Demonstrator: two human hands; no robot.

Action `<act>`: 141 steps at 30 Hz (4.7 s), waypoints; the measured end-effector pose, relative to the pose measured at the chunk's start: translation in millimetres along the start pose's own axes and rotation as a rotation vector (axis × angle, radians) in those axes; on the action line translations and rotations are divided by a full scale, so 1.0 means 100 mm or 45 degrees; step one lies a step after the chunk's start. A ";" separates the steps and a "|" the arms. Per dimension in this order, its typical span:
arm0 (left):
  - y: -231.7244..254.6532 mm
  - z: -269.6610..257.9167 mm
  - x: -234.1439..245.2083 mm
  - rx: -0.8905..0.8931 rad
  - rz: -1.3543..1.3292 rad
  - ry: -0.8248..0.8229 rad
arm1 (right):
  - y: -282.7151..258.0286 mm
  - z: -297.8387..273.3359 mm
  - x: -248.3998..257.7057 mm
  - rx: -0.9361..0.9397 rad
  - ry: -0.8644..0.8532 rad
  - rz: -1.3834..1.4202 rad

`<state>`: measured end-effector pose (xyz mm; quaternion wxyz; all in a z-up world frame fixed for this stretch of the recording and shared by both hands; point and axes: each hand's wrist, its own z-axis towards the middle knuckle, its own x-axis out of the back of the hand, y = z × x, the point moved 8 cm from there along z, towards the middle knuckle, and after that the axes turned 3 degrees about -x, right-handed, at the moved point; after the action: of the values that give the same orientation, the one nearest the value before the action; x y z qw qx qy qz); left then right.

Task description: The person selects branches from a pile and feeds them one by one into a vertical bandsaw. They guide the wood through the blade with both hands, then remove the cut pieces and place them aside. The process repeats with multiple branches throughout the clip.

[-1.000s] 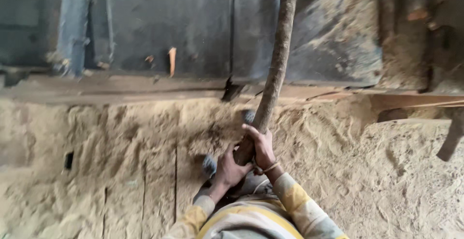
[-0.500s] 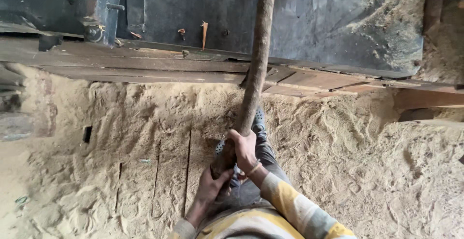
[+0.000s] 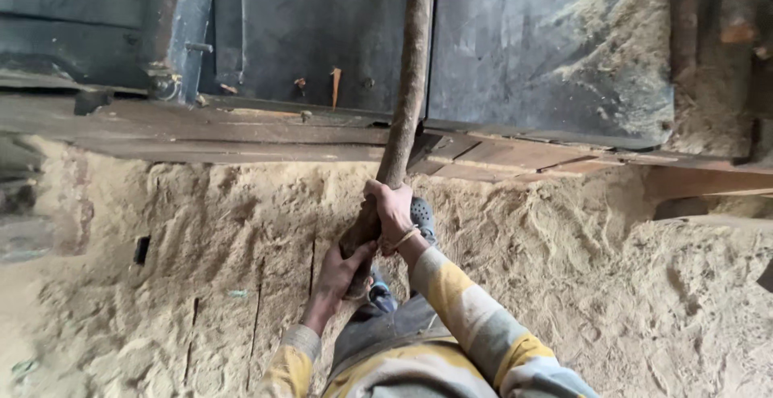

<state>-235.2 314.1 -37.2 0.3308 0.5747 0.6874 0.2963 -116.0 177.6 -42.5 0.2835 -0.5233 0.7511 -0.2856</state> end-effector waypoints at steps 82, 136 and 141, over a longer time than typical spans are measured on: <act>0.64 -0.09 -1.39 -0.844 0.990 -0.531 | -0.78 -0.61 1.10 0.602 -0.208 -0.478; 2.25 2.64 -1.95 -1.031 1.466 -0.230 | -2.53 1.76 0.71 0.943 0.159 -0.579; 2.41 2.82 -1.93 -1.194 1.393 -0.213 | -2.38 1.44 0.73 1.066 0.071 -0.760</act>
<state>155.9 170.5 4.1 0.3982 0.6547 0.0744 0.6381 115.9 20.8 23.6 0.3546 -0.5489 0.3976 -0.6441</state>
